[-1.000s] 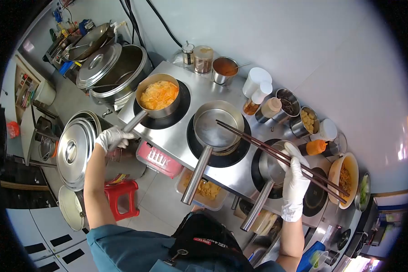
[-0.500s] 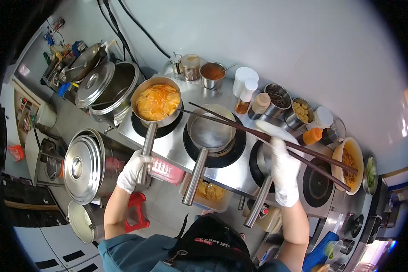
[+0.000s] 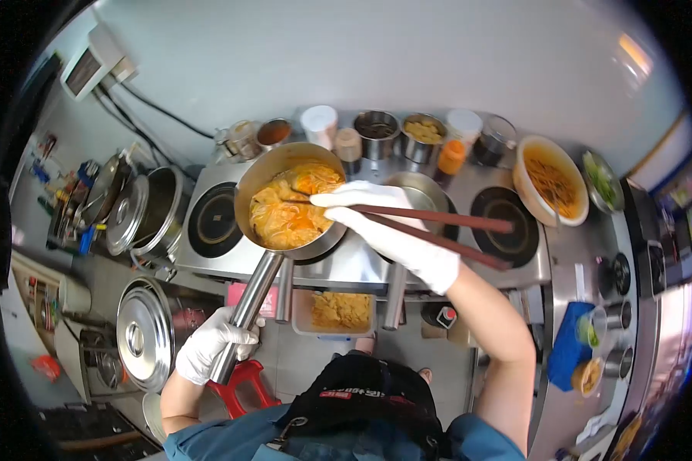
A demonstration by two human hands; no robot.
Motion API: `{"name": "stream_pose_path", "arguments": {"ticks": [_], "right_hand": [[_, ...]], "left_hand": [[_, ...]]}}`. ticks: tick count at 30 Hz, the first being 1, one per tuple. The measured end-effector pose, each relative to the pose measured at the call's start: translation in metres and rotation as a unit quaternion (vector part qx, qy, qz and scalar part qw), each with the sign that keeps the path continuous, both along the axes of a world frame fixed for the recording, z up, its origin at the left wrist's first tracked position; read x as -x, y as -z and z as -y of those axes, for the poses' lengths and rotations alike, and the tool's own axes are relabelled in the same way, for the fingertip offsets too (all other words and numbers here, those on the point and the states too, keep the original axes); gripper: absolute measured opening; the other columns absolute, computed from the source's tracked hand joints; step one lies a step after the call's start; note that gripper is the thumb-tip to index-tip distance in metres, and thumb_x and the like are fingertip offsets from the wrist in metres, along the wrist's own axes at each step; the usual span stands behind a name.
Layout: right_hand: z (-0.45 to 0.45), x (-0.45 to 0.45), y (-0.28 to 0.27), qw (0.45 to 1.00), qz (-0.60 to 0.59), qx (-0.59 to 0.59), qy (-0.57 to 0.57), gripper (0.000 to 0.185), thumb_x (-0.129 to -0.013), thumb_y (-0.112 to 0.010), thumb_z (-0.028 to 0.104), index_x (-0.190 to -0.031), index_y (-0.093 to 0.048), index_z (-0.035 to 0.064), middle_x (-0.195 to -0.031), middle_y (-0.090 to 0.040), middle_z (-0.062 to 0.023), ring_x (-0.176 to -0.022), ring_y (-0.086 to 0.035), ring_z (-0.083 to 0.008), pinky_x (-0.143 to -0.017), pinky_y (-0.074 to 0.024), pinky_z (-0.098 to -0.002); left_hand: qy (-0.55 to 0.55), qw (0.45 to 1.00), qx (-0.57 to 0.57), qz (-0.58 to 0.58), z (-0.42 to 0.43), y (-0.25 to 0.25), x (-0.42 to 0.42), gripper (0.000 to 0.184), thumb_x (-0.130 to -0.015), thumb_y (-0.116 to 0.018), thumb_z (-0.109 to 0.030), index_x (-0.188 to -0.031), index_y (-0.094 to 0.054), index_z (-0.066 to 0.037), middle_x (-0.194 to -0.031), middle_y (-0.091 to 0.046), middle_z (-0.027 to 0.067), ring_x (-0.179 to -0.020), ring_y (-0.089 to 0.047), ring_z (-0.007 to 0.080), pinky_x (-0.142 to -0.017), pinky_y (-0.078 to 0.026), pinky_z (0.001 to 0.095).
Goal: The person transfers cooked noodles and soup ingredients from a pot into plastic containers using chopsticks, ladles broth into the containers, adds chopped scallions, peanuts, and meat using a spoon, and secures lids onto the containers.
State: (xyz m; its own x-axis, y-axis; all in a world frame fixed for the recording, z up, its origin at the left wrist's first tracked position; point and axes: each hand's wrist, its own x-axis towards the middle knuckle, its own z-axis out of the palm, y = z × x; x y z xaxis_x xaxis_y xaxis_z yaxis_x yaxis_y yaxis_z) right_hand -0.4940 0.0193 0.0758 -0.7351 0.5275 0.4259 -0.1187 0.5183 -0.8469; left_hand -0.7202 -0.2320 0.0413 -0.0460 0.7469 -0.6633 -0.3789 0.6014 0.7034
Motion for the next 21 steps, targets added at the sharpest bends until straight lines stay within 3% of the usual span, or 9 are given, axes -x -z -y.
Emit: {"name": "stream_pose_path", "arguments": {"ticks": [1,6,10,12,13,17,21], "right_hand": [[0.005,-0.031,-0.009,1.000,0.008,0.010,0.016,0.022,-0.087,-0.063,0.006,-0.108,-0.069,0.0027,-0.102,-0.069,-0.0103,-0.094,-0.064,-0.0183,-0.086,-0.0500,-0.0306],[0.034,-0.181,-0.046,0.982,-0.025,0.064,0.178,0.020,-0.089,-0.058,0.007,-0.103,-0.069,-0.0014,-0.105,-0.069,-0.0118,-0.099,-0.064,-0.0203,-0.092,-0.0471,-0.0325],[0.056,-0.273,-0.039,0.983,-0.033,0.057,0.170,0.019,-0.091,-0.058,0.011,-0.103,-0.068,0.0000,-0.101,-0.069,-0.0088,-0.097,-0.061,-0.0175,-0.089,-0.0462,-0.0308],[0.067,-0.307,-0.031,0.985,-0.037,0.055,0.162,0.027,-0.092,-0.059,0.022,-0.100,-0.070,-0.0004,-0.102,-0.069,-0.0125,-0.108,-0.056,-0.0255,-0.097,-0.0417,-0.0384],[0.069,-0.325,-0.025,0.985,-0.044,0.047,0.161,0.028,-0.092,-0.058,0.024,-0.100,-0.070,0.0003,-0.101,-0.068,-0.0107,-0.107,-0.056,-0.0239,-0.094,-0.0423,-0.0367],[0.073,-0.406,-0.001,0.977,-0.063,0.090,0.182,0.027,-0.094,-0.058,0.024,-0.097,-0.070,-0.0001,-0.100,-0.067,-0.0094,-0.102,-0.058,-0.0205,-0.094,-0.0436,-0.0342],[0.100,-0.512,-0.010,0.939,-0.028,0.103,0.326,0.020,-0.093,-0.053,0.010,-0.096,-0.069,-0.0022,-0.095,-0.070,-0.0095,-0.093,-0.064,-0.0179,-0.089,-0.0483,-0.0315]], "left_hand": [[0.035,0.999,0.005,0.004,-0.003,0.001,-0.010,0.031,-0.076,-0.067,0.003,-0.104,-0.055,0.003,-0.068,-0.054,0.0040,-0.051,-0.053,0.0127,-0.048,-0.042,0.0257],[0.146,0.989,-0.001,-0.036,-0.024,-0.003,-0.085,0.033,-0.075,-0.069,0.004,-0.105,-0.054,0.002,-0.068,-0.054,0.0038,-0.052,-0.053,0.0127,-0.049,-0.043,0.0258],[0.240,0.969,-0.014,-0.060,-0.039,0.002,-0.154,0.034,-0.074,-0.068,0.005,-0.104,-0.054,0.002,-0.069,-0.054,0.0044,-0.051,-0.053,0.0131,-0.048,-0.044,0.0260],[0.271,0.960,-0.026,-0.064,-0.047,0.000,-0.195,0.034,-0.073,-0.069,0.005,-0.104,-0.054,0.002,-0.070,-0.054,0.0048,-0.051,-0.053,0.0130,-0.047,-0.044,0.0259],[0.279,0.959,-0.024,-0.043,-0.050,0.005,-0.212,0.034,-0.073,-0.069,0.004,-0.103,-0.055,0.001,-0.070,-0.055,0.0048,-0.051,-0.054,0.0130,-0.047,-0.044,0.0261],[0.358,0.933,-0.017,-0.039,-0.059,0.007,-0.286,0.034,-0.074,-0.069,0.003,-0.105,-0.056,0.001,-0.071,-0.056,0.0048,-0.052,-0.055,0.0131,-0.048,-0.044,0.0262],[0.417,0.909,-0.007,0.007,-0.065,0.025,-0.347,0.033,-0.075,-0.070,0.002,-0.106,-0.056,0.002,-0.071,-0.057,0.0050,-0.053,-0.055,0.0135,-0.049,-0.045,0.0267]]}}
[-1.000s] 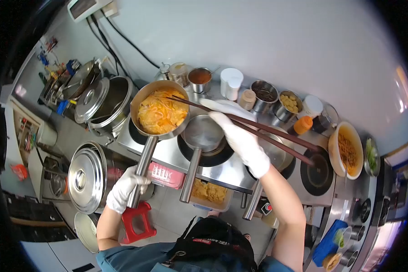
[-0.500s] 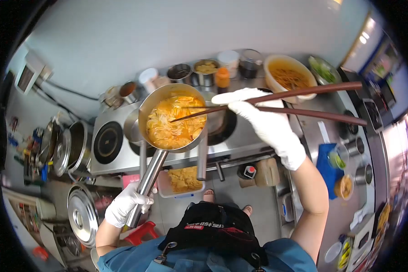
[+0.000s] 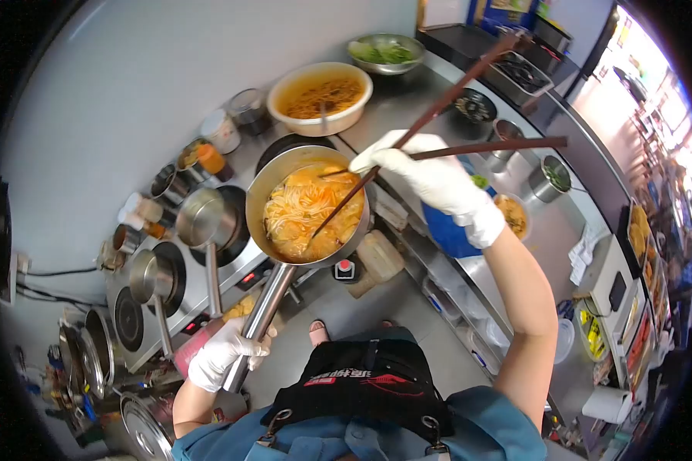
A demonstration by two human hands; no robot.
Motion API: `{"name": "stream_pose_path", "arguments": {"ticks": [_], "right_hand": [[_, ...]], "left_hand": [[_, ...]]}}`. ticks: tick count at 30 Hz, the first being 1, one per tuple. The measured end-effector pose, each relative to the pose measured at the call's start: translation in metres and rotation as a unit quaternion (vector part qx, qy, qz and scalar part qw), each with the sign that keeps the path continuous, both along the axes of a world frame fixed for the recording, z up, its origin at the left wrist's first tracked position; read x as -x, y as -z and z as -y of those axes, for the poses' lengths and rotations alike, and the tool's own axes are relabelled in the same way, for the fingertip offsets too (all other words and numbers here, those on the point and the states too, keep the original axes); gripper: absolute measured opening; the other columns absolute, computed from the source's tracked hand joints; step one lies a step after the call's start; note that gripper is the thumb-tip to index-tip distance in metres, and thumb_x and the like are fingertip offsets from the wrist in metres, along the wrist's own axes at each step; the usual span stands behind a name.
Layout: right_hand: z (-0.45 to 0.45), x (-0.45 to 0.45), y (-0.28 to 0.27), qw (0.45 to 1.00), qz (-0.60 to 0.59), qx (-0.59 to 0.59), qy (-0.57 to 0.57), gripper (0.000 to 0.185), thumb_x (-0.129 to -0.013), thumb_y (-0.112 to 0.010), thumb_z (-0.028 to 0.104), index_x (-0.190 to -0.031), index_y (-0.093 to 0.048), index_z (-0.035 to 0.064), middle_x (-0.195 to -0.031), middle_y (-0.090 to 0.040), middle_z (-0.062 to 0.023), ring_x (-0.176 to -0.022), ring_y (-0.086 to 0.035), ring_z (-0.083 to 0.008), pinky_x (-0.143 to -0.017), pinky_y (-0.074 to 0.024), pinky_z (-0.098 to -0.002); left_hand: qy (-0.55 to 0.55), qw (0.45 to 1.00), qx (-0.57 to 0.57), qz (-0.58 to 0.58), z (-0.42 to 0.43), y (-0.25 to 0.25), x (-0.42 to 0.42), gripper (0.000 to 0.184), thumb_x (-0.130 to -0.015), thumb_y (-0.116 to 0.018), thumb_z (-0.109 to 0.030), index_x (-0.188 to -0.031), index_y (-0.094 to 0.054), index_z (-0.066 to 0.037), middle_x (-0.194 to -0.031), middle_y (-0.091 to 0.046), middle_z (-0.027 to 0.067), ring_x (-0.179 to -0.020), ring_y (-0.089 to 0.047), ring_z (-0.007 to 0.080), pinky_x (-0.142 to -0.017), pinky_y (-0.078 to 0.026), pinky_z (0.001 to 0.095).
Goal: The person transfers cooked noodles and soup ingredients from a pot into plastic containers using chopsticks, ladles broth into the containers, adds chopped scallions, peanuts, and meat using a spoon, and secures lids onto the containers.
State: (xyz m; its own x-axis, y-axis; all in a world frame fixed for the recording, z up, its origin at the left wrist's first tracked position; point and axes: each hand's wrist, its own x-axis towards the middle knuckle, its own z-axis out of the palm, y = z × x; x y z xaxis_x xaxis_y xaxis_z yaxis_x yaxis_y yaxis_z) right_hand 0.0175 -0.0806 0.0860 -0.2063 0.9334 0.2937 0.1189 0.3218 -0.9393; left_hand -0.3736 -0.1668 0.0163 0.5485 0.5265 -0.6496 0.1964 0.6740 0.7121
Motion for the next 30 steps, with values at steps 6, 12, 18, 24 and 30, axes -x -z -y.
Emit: {"name": "stream_pose_path", "arguments": {"ticks": [6,12,18,24,30], "right_hand": [[0.076,-0.071,-0.009,0.982,0.161,-0.078,0.061,0.026,-0.084,-0.065,0.005,-0.109,-0.069,0.0022,-0.097,-0.070,-0.0101,-0.088,-0.065,-0.0194,-0.081,-0.0498,-0.0310],[0.117,-0.059,0.058,0.861,0.398,-0.208,0.238,0.043,-0.076,-0.071,0.009,-0.118,-0.065,0.0148,-0.093,-0.068,-0.0076,-0.080,-0.066,-0.0240,-0.067,-0.0550,-0.0324],[0.084,-0.072,0.120,0.864,-0.146,-0.105,0.470,0.024,-0.093,-0.056,0.010,-0.112,-0.063,-0.0020,-0.104,-0.068,-0.0135,-0.089,-0.066,-0.0212,-0.077,-0.0559,-0.0333],[0.053,-0.105,0.148,0.722,-0.408,-0.007,0.558,0.033,-0.098,-0.052,0.025,-0.111,-0.062,-0.0037,-0.101,-0.066,-0.0120,-0.084,-0.065,-0.0206,-0.071,-0.0571,-0.0325],[0.042,-0.133,0.174,0.672,-0.515,0.031,0.531,0.035,-0.099,-0.048,0.028,-0.113,-0.061,-0.0012,-0.101,-0.066,-0.0110,-0.086,-0.065,-0.0205,-0.075,-0.0553,-0.0336]], "left_hand": [[0.084,0.996,-0.008,-0.011,-0.025,-0.003,-0.084,0.037,-0.073,-0.070,0.000,-0.105,-0.053,0.004,-0.068,-0.056,0.0056,-0.050,-0.052,0.0140,-0.047,-0.041,0.0263],[0.188,0.980,-0.028,-0.055,-0.070,-0.003,-0.142,0.034,-0.073,-0.069,0.002,-0.103,-0.053,0.004,-0.070,-0.055,0.0045,-0.053,-0.054,0.0134,-0.050,-0.044,0.0270],[0.275,0.959,-0.036,-0.063,-0.121,0.007,-0.187,0.035,-0.073,-0.068,-0.001,-0.104,-0.052,0.002,-0.071,-0.055,0.0041,-0.054,-0.052,0.0113,-0.050,-0.044,0.0255],[0.333,0.935,-0.096,-0.072,-0.164,0.026,-0.212,0.032,-0.074,-0.068,0.000,-0.102,-0.051,0.001,-0.071,-0.055,0.0042,-0.056,-0.056,0.0123,-0.051,-0.047,0.0272],[0.328,0.938,-0.084,-0.072,-0.184,0.028,-0.231,0.033,-0.073,-0.068,-0.001,-0.101,-0.052,0.000,-0.071,-0.056,0.0041,-0.056,-0.055,0.0116,-0.053,-0.045,0.0251]]}}
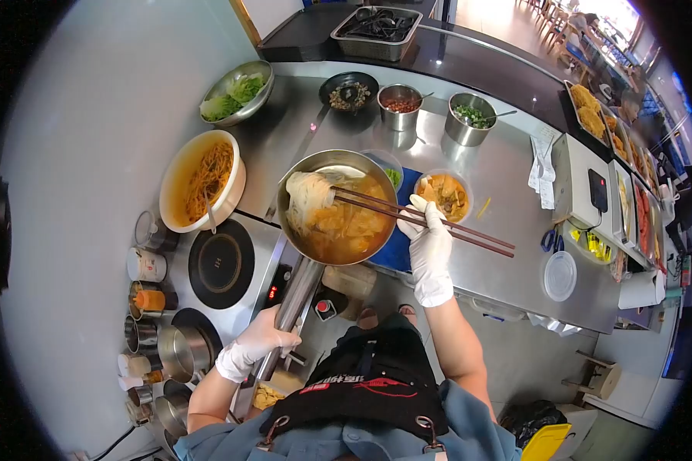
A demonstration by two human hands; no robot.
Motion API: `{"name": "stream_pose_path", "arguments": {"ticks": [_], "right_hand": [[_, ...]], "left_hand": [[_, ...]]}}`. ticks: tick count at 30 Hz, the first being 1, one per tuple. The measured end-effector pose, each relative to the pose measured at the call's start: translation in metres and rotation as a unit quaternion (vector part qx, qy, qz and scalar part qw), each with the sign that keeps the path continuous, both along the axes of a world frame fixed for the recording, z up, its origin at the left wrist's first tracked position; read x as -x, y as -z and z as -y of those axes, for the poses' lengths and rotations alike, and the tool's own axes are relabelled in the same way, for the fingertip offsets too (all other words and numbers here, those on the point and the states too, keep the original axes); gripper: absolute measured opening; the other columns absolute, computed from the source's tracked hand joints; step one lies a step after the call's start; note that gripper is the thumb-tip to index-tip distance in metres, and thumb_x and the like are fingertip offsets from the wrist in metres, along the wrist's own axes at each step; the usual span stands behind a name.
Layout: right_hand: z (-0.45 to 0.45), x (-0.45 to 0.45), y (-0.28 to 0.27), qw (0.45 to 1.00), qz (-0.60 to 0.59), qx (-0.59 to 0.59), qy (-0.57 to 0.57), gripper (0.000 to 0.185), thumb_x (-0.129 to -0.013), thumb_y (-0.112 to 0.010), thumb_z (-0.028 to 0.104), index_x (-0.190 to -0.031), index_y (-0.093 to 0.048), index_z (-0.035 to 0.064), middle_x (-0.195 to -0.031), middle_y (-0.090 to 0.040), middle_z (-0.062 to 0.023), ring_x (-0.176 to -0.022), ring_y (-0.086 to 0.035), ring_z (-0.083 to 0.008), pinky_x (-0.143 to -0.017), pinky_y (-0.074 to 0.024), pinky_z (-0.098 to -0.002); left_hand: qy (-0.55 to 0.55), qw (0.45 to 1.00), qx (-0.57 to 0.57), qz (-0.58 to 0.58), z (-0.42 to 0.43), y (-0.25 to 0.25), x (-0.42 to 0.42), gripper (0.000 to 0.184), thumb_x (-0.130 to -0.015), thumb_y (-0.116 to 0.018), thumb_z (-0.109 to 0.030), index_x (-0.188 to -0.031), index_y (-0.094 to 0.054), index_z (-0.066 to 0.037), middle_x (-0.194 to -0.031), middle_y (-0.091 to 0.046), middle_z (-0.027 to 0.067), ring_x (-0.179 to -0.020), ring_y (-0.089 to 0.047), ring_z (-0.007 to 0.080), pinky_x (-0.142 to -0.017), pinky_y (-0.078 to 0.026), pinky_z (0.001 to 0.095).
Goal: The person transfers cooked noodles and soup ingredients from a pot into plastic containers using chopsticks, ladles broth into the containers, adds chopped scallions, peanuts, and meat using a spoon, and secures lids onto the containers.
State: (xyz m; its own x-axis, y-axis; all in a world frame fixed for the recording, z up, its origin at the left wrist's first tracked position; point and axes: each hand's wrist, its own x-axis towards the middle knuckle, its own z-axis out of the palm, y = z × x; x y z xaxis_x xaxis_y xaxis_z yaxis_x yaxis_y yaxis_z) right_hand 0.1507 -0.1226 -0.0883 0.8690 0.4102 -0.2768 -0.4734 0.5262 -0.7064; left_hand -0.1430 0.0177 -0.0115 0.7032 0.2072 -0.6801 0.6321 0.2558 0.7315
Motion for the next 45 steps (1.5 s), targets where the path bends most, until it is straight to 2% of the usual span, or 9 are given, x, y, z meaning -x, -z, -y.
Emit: {"name": "stream_pose_path", "arguments": {"ticks": [5,13,15,19,25,27,35,45], "right_hand": [[-0.004,-0.032,0.008,1.000,-0.006,-0.010,-0.020,0.034,-0.099,-0.048,0.027,-0.111,-0.062,-0.0015,-0.101,-0.065,-0.0121,-0.085,-0.065,-0.0211,-0.074,-0.0558,-0.0335],[-0.028,-0.079,-0.041,1.000,0.021,-0.005,-0.019,0.034,-0.100,-0.046,0.025,-0.109,-0.059,-0.0052,-0.096,-0.064,-0.0146,-0.085,-0.065,-0.0250,-0.076,-0.0565,-0.0362],[-0.032,-0.090,-0.051,0.999,0.026,-0.006,-0.028,0.033,-0.100,-0.046,0.024,-0.110,-0.059,-0.0053,-0.098,-0.064,-0.0153,-0.086,-0.065,-0.0251,-0.076,-0.0563,-0.0361],[-0.037,-0.107,-0.075,0.998,0.048,-0.014,-0.029,0.032,-0.100,-0.045,0.022,-0.110,-0.059,-0.0057,-0.106,-0.064,-0.0163,-0.090,-0.064,-0.0234,-0.079,-0.0562,-0.0350],[-0.030,-0.139,-0.080,0.998,0.044,-0.047,-0.019,0.033,-0.100,-0.046,0.020,-0.114,-0.055,-0.0081,-0.109,-0.063,-0.0177,-0.093,-0.064,-0.0246,-0.085,-0.0568,-0.0370],[-0.021,-0.150,-0.075,0.998,0.040,-0.050,-0.027,0.034,-0.100,-0.046,0.020,-0.116,-0.053,-0.0083,-0.110,-0.063,-0.0178,-0.093,-0.063,-0.0244,-0.088,-0.0560,-0.0366],[0.016,-0.169,-0.039,1.000,0.027,0.014,-0.005,0.033,-0.100,-0.046,0.021,-0.112,-0.058,-0.0065,-0.109,-0.064,-0.0147,-0.091,-0.062,-0.0196,-0.084,-0.0557,-0.0335],[0.025,-0.166,-0.007,0.992,0.080,0.097,0.028,0.029,-0.098,-0.051,0.019,-0.100,-0.063,-0.0071,-0.097,-0.066,-0.0146,-0.078,-0.065,-0.0221,-0.066,-0.0597,-0.0329]], "left_hand": [[-0.014,1.000,-0.022,-0.015,-0.015,-0.003,-0.015,0.033,-0.074,-0.069,-0.002,-0.101,-0.051,0.000,-0.070,-0.057,0.0051,-0.055,-0.055,0.0128,-0.052,-0.047,0.0278],[-0.071,0.996,-0.050,-0.023,-0.033,-0.016,-0.041,0.026,-0.072,-0.068,0.003,-0.094,-0.054,0.001,-0.069,-0.056,0.0055,-0.054,-0.055,0.0138,-0.049,-0.045,0.0281],[-0.076,0.994,-0.064,-0.040,-0.038,-0.020,-0.047,0.032,-0.071,-0.068,0.001,-0.099,-0.053,0.002,-0.065,-0.054,0.0043,-0.051,-0.054,0.0140,-0.050,-0.045,0.0281],[-0.096,0.992,-0.072,-0.039,-0.045,-0.023,-0.057,0.031,-0.071,-0.068,0.002,-0.098,-0.053,0.001,-0.066,-0.054,0.0045,-0.050,-0.053,0.0144,-0.048,-0.045,0.0288],[-0.080,0.991,-0.098,-0.045,-0.058,-0.027,-0.067,0.027,-0.071,-0.068,0.002,-0.092,-0.052,-0.001,-0.067,-0.054,0.0046,-0.051,-0.054,0.0146,-0.049,-0.044,0.0278],[-0.107,0.989,-0.090,-0.046,-0.061,-0.028,-0.070,0.024,-0.072,-0.068,0.004,-0.088,-0.052,-0.001,-0.065,-0.053,0.0051,-0.051,-0.055,0.0149,-0.048,-0.045,0.0275],[-0.101,0.986,-0.123,-0.059,-0.064,-0.026,-0.081,0.026,-0.072,-0.069,0.005,-0.089,-0.050,0.000,-0.067,-0.054,0.0062,-0.052,-0.056,0.0154,-0.048,-0.047,0.0282],[-0.112,0.983,-0.122,-0.078,-0.057,-0.025,-0.099,0.024,-0.073,-0.068,0.005,-0.087,-0.050,0.000,-0.068,-0.054,0.0065,-0.052,-0.056,0.0152,-0.048,-0.046,0.0276]]}}
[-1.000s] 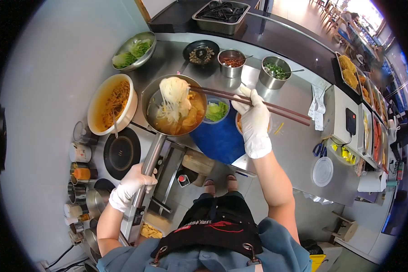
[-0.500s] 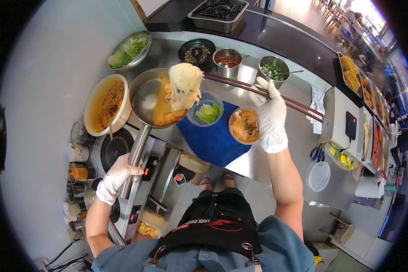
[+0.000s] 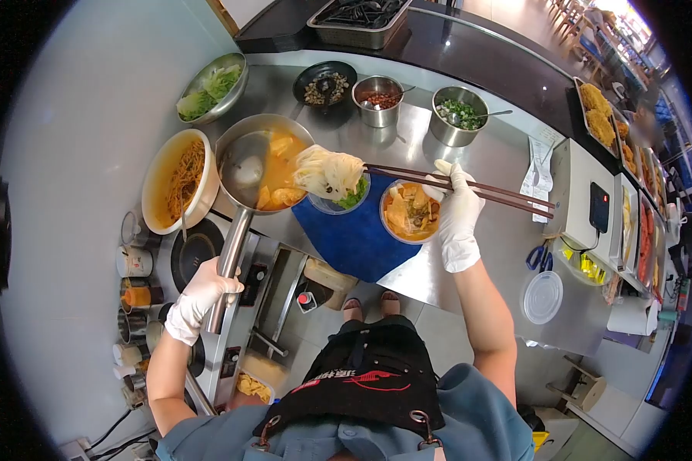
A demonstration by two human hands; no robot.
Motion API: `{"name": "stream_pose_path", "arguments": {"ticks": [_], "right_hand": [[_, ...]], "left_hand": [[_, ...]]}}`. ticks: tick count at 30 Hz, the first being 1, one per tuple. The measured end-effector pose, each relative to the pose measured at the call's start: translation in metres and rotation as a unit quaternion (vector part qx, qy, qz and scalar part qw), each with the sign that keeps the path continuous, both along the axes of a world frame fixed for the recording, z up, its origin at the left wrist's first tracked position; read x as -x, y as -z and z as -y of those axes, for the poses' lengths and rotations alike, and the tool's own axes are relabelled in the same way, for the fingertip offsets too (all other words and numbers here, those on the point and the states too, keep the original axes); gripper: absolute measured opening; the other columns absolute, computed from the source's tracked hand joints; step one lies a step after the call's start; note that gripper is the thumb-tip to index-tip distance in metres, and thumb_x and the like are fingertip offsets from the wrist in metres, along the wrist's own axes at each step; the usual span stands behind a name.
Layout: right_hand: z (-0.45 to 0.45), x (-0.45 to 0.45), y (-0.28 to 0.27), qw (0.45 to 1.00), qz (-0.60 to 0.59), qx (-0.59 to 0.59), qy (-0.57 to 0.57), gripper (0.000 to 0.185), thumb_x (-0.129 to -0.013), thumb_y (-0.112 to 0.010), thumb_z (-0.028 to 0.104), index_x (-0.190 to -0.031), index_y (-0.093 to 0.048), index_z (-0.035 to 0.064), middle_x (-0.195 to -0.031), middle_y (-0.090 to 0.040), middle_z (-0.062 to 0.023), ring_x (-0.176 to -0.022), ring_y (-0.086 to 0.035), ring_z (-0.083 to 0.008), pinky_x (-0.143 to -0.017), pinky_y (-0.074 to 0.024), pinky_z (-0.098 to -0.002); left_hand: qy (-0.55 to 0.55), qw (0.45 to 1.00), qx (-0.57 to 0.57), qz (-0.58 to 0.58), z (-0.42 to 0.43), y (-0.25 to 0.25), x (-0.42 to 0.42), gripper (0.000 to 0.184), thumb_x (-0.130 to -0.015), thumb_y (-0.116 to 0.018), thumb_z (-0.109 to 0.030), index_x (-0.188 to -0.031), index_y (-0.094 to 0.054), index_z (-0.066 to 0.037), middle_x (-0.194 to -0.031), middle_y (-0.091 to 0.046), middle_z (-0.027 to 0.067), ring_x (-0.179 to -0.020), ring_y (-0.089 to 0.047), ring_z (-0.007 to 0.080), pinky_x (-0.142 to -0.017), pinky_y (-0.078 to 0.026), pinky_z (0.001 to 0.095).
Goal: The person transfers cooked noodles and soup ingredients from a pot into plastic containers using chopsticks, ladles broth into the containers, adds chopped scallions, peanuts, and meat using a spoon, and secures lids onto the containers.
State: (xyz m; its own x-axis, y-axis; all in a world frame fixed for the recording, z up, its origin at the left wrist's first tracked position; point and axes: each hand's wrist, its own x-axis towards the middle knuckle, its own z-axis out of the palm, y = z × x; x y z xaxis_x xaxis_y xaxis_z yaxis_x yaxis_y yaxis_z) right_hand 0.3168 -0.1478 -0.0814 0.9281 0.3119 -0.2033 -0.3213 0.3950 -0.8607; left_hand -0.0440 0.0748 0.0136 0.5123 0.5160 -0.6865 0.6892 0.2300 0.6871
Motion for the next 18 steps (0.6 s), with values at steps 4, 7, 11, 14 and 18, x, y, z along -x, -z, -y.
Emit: {"name": "stream_pose_path", "arguments": {"ticks": [4,7,11,14,18], "right_hand": [[-0.005,0.008,-0.004,0.999,0.036,0.018,0.004,0.029,-0.098,-0.051,0.018,-0.100,-0.063,-0.0073,-0.096,-0.066,-0.0147,-0.077,-0.065,-0.0204,-0.065,-0.0597,-0.0317],[-0.009,0.019,-0.009,0.986,0.142,0.078,-0.044,0.023,-0.097,-0.053,0.016,-0.100,-0.065,-0.0031,-0.098,-0.068,-0.0111,-0.080,-0.065,-0.0160,-0.068,-0.0571,-0.0265],[-0.030,0.040,-0.002,0.912,0.376,0.124,-0.110,0.013,-0.094,-0.058,0.011,-0.097,-0.067,0.0025,-0.089,-0.067,-0.0064,-0.075,-0.064,-0.0136,-0.064,-0.0521,-0.0260],[-0.044,0.050,0.005,0.852,0.463,0.163,-0.182,0.009,-0.084,-0.066,0.005,-0.093,-0.067,0.0083,-0.078,-0.062,-0.0083,-0.071,-0.063,-0.0227,-0.064,-0.0493,-0.0294],[-0.054,0.041,0.010,0.769,0.559,0.179,-0.253,0.009,-0.085,-0.066,0.006,-0.093,-0.066,0.0078,-0.078,-0.061,-0.0101,-0.070,-0.062,-0.0269,-0.062,-0.0493,-0.0305]], "left_hand": [[0.006,1.000,-0.008,-0.010,0.002,-0.001,-0.006,0.024,-0.072,-0.068,0.004,-0.087,-0.050,0.000,-0.069,-0.055,0.0070,-0.053,-0.057,0.0153,-0.049,-0.047,0.0279],[0.013,1.000,-0.015,-0.015,0.003,-0.001,-0.010,0.024,-0.072,-0.069,0.004,-0.087,-0.051,0.000,-0.069,-0.055,0.0072,-0.054,-0.057,0.0156,-0.049,-0.047,0.0282],[0.019,0.999,-0.025,-0.009,0.005,-0.005,-0.016,0.023,-0.072,-0.068,0.005,-0.087,-0.051,0.001,-0.069,-0.056,0.0076,-0.054,-0.058,0.0158,-0.050,-0.047,0.0286],[0.032,0.998,-0.049,-0.032,0.007,-0.007,-0.022,0.021,-0.072,-0.067,0.005,-0.085,-0.051,0.002,-0.069,-0.056,0.0078,-0.054,-0.058,0.0159,-0.050,-0.047,0.0289],[0.037,0.998,-0.046,-0.038,0.010,-0.014,-0.029,0.021,-0.072,-0.067,0.005,-0.086,-0.051,0.003,-0.068,-0.056,0.0080,-0.054,-0.058,0.0161,-0.049,-0.047,0.0291]]}}
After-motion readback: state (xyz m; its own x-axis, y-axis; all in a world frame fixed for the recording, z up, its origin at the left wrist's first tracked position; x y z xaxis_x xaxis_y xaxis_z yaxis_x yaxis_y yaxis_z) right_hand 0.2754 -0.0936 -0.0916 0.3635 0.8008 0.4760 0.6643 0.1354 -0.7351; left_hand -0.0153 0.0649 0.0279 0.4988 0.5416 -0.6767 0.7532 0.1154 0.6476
